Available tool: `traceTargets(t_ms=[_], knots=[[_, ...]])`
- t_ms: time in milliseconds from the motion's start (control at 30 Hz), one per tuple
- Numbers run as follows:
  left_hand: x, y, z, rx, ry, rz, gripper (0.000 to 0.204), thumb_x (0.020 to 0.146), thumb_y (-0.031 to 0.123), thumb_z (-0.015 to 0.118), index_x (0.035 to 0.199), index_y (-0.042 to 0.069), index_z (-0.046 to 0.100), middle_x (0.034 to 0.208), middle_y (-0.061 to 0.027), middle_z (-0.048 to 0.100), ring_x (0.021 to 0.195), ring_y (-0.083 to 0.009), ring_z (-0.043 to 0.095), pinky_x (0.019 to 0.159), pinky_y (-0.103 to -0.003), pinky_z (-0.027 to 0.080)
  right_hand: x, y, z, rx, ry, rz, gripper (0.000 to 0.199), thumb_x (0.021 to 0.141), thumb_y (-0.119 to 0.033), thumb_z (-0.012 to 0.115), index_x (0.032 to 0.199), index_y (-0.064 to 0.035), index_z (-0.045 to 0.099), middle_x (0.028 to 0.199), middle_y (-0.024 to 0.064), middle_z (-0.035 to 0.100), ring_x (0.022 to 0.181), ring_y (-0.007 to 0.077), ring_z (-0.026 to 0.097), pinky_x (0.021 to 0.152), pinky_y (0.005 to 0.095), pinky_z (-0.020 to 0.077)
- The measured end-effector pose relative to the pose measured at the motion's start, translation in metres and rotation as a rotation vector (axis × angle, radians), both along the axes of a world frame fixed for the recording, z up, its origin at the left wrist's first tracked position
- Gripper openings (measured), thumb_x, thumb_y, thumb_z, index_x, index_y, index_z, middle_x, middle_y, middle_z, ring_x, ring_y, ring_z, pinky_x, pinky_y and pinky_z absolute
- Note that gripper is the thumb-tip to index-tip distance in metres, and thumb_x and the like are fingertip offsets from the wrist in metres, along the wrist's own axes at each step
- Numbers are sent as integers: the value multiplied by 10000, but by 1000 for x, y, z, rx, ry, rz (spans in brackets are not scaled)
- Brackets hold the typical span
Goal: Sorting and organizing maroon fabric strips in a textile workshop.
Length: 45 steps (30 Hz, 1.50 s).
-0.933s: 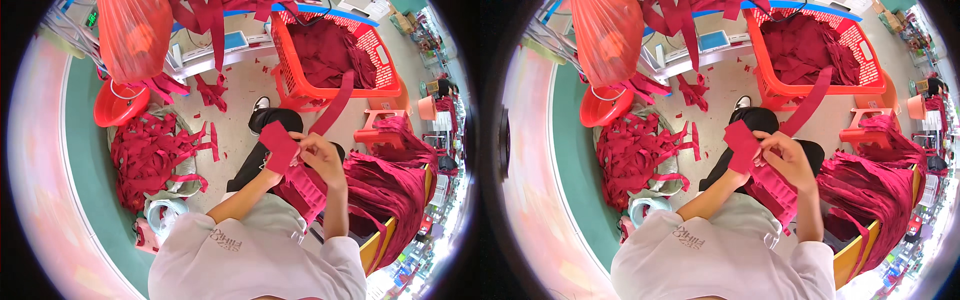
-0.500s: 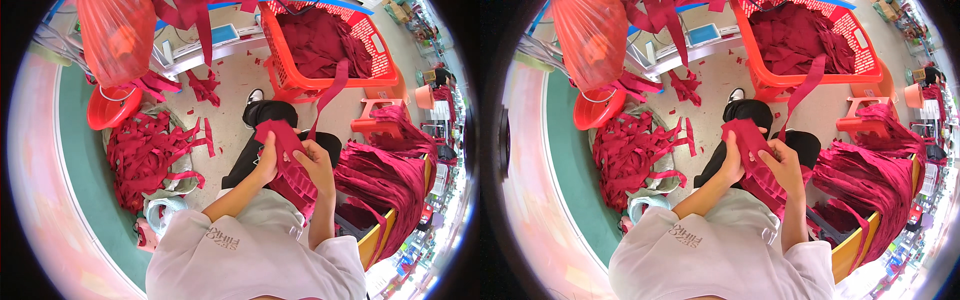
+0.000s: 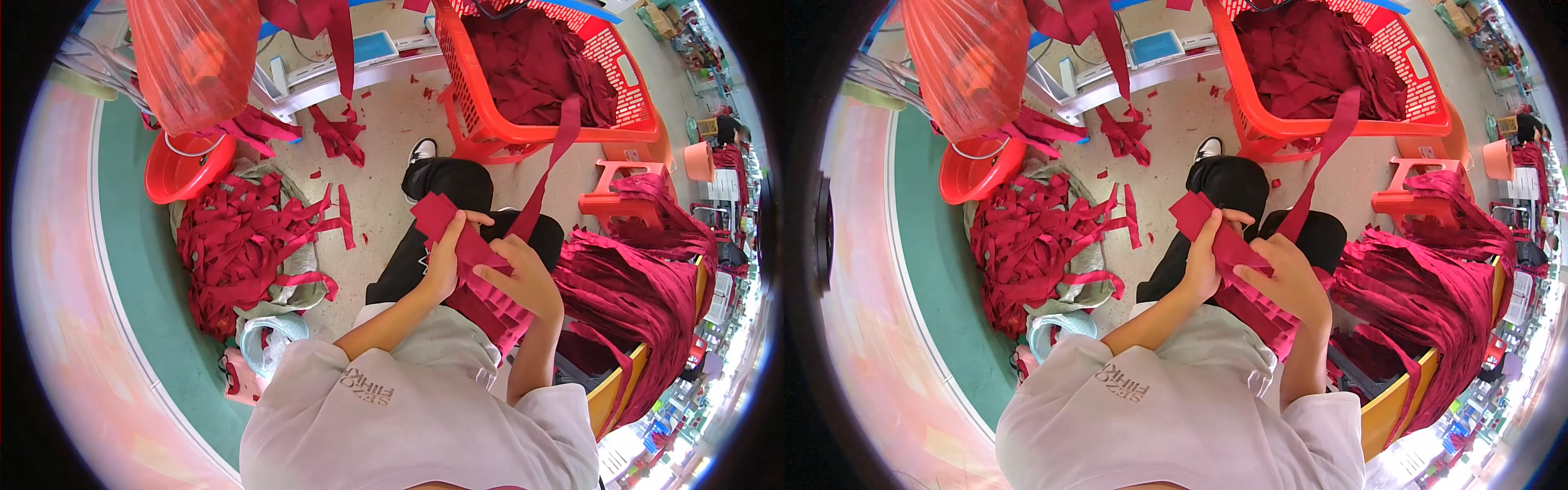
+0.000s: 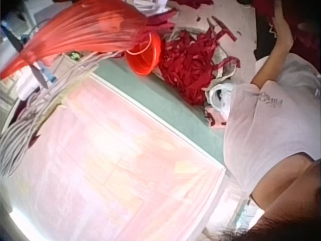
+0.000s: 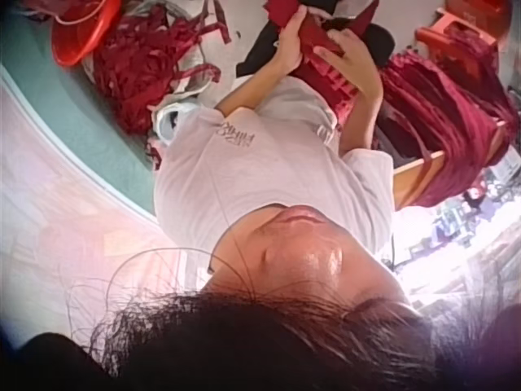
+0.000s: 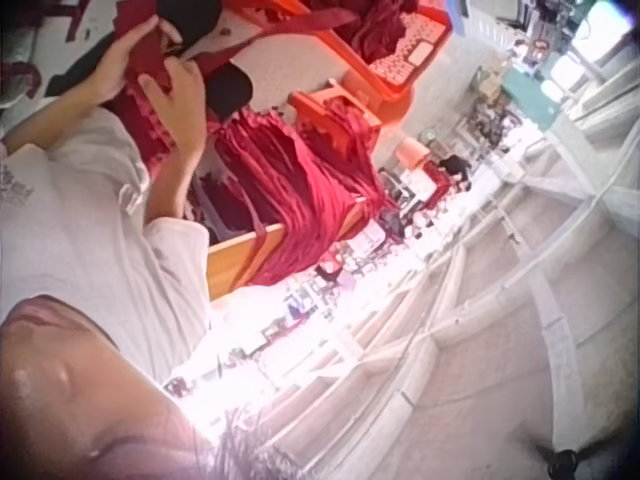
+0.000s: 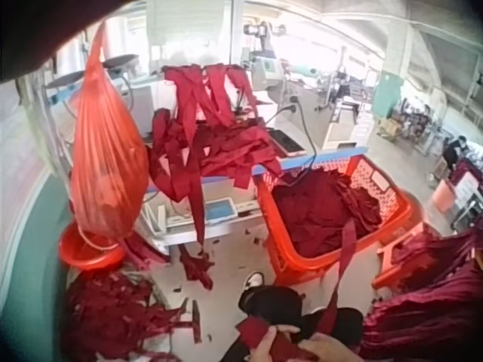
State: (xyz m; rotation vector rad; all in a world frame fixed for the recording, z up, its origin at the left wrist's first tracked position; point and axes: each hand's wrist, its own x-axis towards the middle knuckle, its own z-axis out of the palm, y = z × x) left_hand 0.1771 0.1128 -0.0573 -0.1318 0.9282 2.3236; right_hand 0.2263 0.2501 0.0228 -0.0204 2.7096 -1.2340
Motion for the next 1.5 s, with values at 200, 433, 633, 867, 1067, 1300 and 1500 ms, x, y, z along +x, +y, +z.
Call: traceTargets(t_ms=[200, 433, 633, 867, 1067, 1300, 1500], knots=[[1, 2, 8, -21, -61, -54, 444, 1047, 374, 371, 954, 28, 635, 740, 25, 468, 629, -55, 441, 516, -215, 352, 3, -6, -4, -66, -90, -20, 276, 827, -246, 713, 888, -6, 591, 754, 161, 522, 756, 299, 517, 673, 402, 406], [-40, -3, 10, 859, -435, -13, 397, 1011, 331, 410, 664, 139, 389, 630, 17, 350, 599, -131, 375, 631, -300, 345, 40, -14, 0, 308, 19, -367, 304, 729, -114, 679, 1015, -41, 607, 816, 159, 618, 806, 344, 600, 726, 444, 472], [-98, -82, -7, 793, -321, 253, 347, 996, 280, 431, 681, 139, 404, 582, 38, 335, 509, -102, 316, 542, -283, 282, 160, 127, -27, 388, 548, -1311, 354, 745, 98, 495, 1043, -28, 638, 901, 62, 633, 847, 180, 619, 792, 303, 513], [-102, -131, -55, 667, -330, 415, 335, 1001, 291, 397, 712, 122, 411, 594, 14, 342, 528, -116, 341, 547, -287, 299, 274, 198, 52, 457, 1266, -1900, 280, 926, -199, 569, 940, 60, 675, 794, 118, 662, 759, 226, 639, 686, 324, 526], [-101, -98, -41, 593, -315, 259, 339, 997, 314, 448, 718, 123, 429, 593, 31, 351, 527, -110, 337, 547, -286, 303, 262, 189, 11, 791, 253, -1152, 256, 840, -199, 672, 1052, -63, 624, 890, 101, 663, 836, 226, 649, 748, 361, 516], [-71, -11, -38, 496, -431, -181, 377, 990, 339, 476, 673, 140, 423, 554, 43, 334, 483, -104, 337, 497, -279, 293, 114, 136, -5, -191, -120, -677, 314, 924, -94, 609, 1220, 7, 584, 1041, 91, 675, 940, 144, 623, 845, 287, 492], [-48, 10, -62, 302, -381, -290, 397, 1003, 353, 430, 677, 126, 447, 540, 31, 337, 474, -110, 325, 495, -268, 297, -105, 155, -6, 2, 398, -403, 247, 920, -117, 586, 1135, -2, 625, 1047, 109, 688, 989, 187, 644, 882, 318, 488]])
